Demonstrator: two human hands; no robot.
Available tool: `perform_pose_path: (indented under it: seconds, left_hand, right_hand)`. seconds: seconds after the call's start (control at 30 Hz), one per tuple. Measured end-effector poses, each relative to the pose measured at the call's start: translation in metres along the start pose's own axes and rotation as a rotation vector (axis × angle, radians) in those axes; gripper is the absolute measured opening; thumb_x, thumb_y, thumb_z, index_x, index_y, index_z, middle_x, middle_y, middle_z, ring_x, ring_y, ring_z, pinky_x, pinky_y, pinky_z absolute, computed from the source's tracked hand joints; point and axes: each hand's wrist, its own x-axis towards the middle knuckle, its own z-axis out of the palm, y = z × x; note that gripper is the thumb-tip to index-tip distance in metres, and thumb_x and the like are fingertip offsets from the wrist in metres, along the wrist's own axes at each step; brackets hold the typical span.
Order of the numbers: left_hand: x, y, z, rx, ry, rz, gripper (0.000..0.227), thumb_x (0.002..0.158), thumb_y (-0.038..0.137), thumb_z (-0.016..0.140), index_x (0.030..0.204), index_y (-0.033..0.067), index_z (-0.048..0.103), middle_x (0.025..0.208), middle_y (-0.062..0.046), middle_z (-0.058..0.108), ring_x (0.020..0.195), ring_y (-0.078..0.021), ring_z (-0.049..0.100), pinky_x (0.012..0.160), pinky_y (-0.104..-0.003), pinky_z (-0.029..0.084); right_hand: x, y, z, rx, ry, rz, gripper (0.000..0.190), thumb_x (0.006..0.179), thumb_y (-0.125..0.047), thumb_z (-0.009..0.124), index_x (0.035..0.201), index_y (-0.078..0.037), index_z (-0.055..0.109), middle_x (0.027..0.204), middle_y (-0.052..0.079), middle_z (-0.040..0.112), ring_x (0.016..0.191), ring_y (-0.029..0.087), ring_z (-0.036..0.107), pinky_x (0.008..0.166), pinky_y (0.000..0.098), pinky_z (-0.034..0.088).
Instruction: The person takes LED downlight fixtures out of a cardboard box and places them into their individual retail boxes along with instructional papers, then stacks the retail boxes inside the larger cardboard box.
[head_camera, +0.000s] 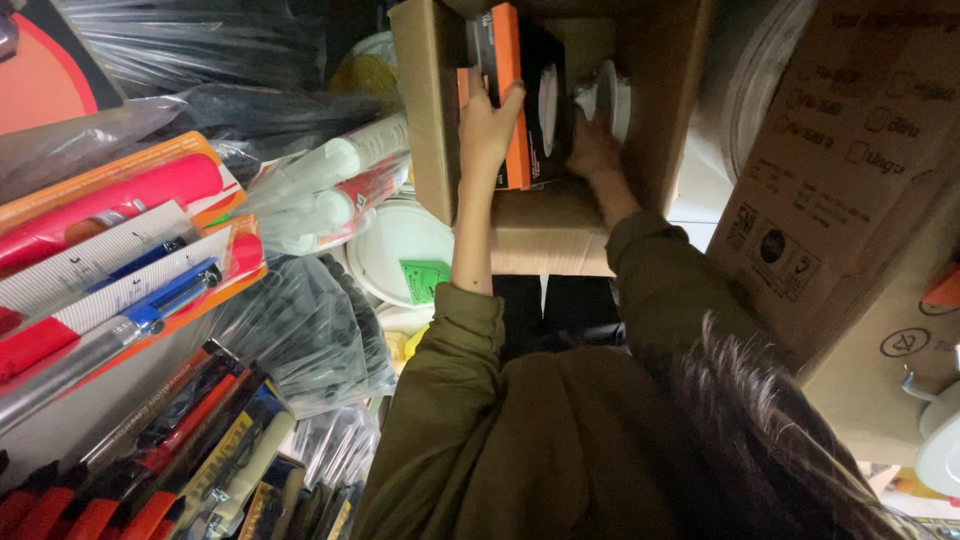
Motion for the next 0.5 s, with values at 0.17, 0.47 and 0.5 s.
perform_pose_path:
  seconds: [0.17,0.47,0.5]
  left_hand:
    - [0.012,-0.039,0.01,-0.183,0.162,0.077,0.068,0.092,0.041,0.068,0.145,0.0008,0.049,0.118,-0.024,0.075,0.111,-0.0377,0.073,0.096,-0.043,0.054]
    - [-0.01,-0.01,0.036,0.201,0.093,0.038,0.083,0.084,0.044,0.074,0.151,0.0082,0.04,0.102,-0.025,0.075,0.091,-0.0432,0.072,0.08,-0.052,0.056]
    - [-0.014,-0.006,0.038,0.205,0.036,-0.021,0.082,0.086,0.043,0.07,0.153,0.0091,0.038,0.098,-0.026,0.076,0.089,-0.0427,0.073,0.08,-0.051,0.057]
  right_hand:
    - [-0.008,0.019,-0.017,-0.044,0.225,-0.235,0.036,0.087,-0.007,0.072,0.122,-0.001,0.064,0.123,0.028,0.066,0.106,0.048,0.066,0.085,0.0553,0.056]
    - [0.007,0.026,0.003,0.093,0.374,0.002,0.021,0.093,0.005,0.057,0.106,-0.005,0.07,0.105,0.029,0.069,0.097,0.048,0.069,0.08,0.0557,0.057]
    - [0.007,0.028,0.005,0.125,0.346,0.037,0.021,0.093,0.007,0.054,0.105,-0.002,0.068,0.104,0.03,0.069,0.097,0.046,0.07,0.081,0.0546,0.058]
